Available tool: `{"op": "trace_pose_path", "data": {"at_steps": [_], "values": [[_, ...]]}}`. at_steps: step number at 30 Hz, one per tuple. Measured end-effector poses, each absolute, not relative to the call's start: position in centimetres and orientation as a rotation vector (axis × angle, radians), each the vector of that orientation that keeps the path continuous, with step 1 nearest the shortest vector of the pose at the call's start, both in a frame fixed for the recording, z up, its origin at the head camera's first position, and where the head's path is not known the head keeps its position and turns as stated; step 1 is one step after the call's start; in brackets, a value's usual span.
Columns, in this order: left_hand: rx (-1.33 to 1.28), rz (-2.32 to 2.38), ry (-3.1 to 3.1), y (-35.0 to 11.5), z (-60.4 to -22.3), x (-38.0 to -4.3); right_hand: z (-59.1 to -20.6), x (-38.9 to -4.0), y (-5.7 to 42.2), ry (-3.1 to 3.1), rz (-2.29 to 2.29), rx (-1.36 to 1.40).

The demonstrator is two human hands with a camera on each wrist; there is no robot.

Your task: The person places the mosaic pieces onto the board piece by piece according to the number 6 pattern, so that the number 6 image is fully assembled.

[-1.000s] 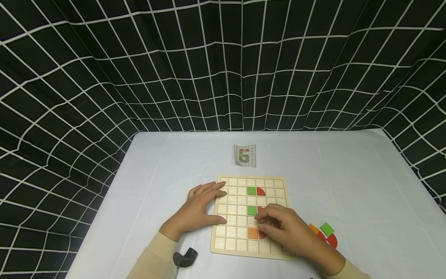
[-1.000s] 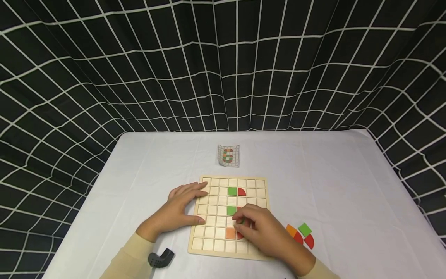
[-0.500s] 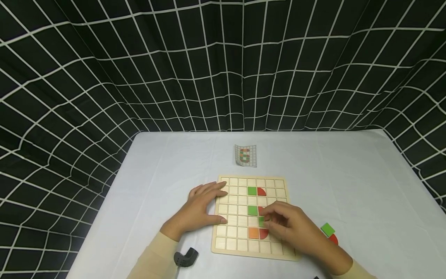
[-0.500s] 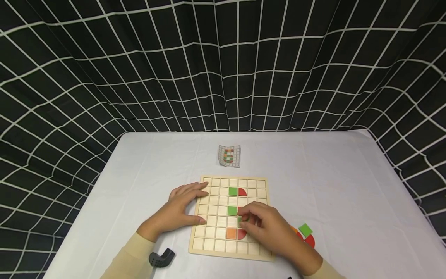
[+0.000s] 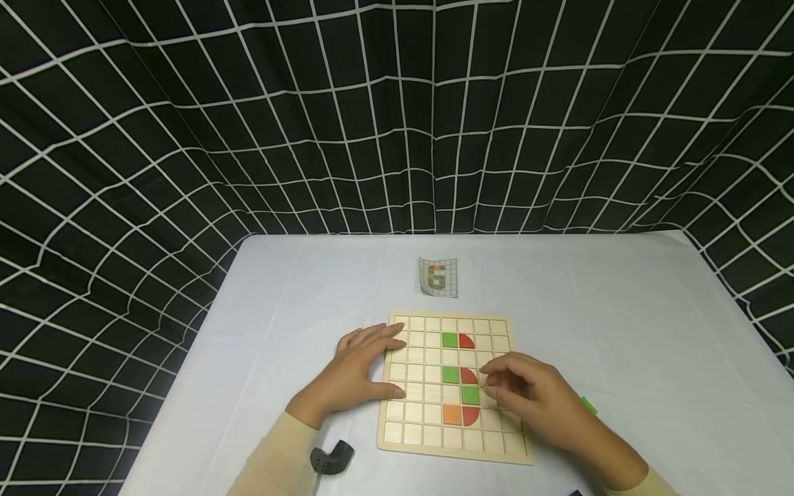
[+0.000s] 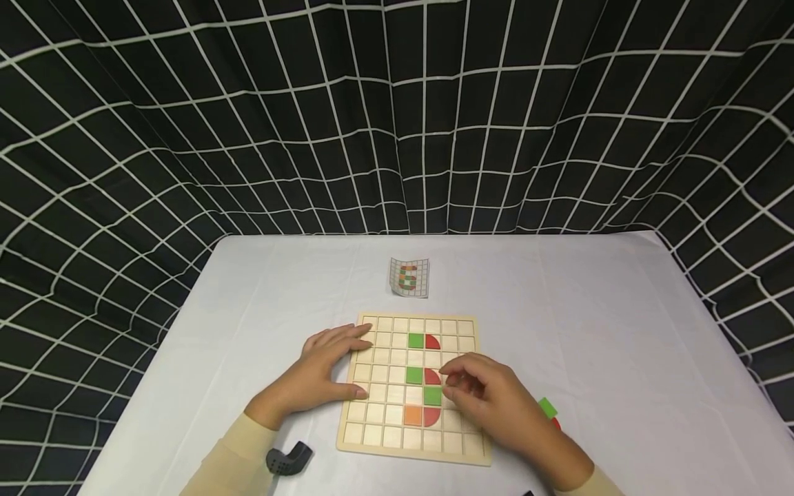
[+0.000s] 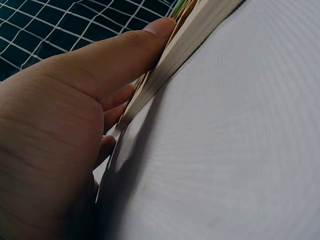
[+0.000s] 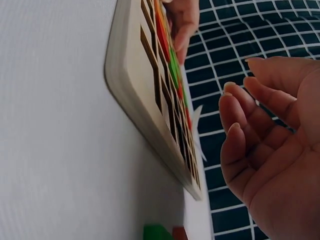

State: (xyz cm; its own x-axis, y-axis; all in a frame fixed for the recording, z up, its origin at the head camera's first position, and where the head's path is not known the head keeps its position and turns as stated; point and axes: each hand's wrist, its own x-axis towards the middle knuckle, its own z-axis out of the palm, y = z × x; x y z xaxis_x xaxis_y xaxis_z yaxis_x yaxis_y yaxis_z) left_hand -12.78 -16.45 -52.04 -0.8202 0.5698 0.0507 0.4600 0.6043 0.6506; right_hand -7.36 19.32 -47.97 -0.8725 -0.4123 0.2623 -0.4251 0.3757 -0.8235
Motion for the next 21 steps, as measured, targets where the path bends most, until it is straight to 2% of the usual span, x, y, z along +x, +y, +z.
{"op": "trace_pose_path", "data": {"at_steps": [21], "values": [[0.867, 0.999, 2.674, -16.5, -51.9, -12.7, -47.8, -7.3, 22.7, -2.646, 1.433, 0.559]]}}
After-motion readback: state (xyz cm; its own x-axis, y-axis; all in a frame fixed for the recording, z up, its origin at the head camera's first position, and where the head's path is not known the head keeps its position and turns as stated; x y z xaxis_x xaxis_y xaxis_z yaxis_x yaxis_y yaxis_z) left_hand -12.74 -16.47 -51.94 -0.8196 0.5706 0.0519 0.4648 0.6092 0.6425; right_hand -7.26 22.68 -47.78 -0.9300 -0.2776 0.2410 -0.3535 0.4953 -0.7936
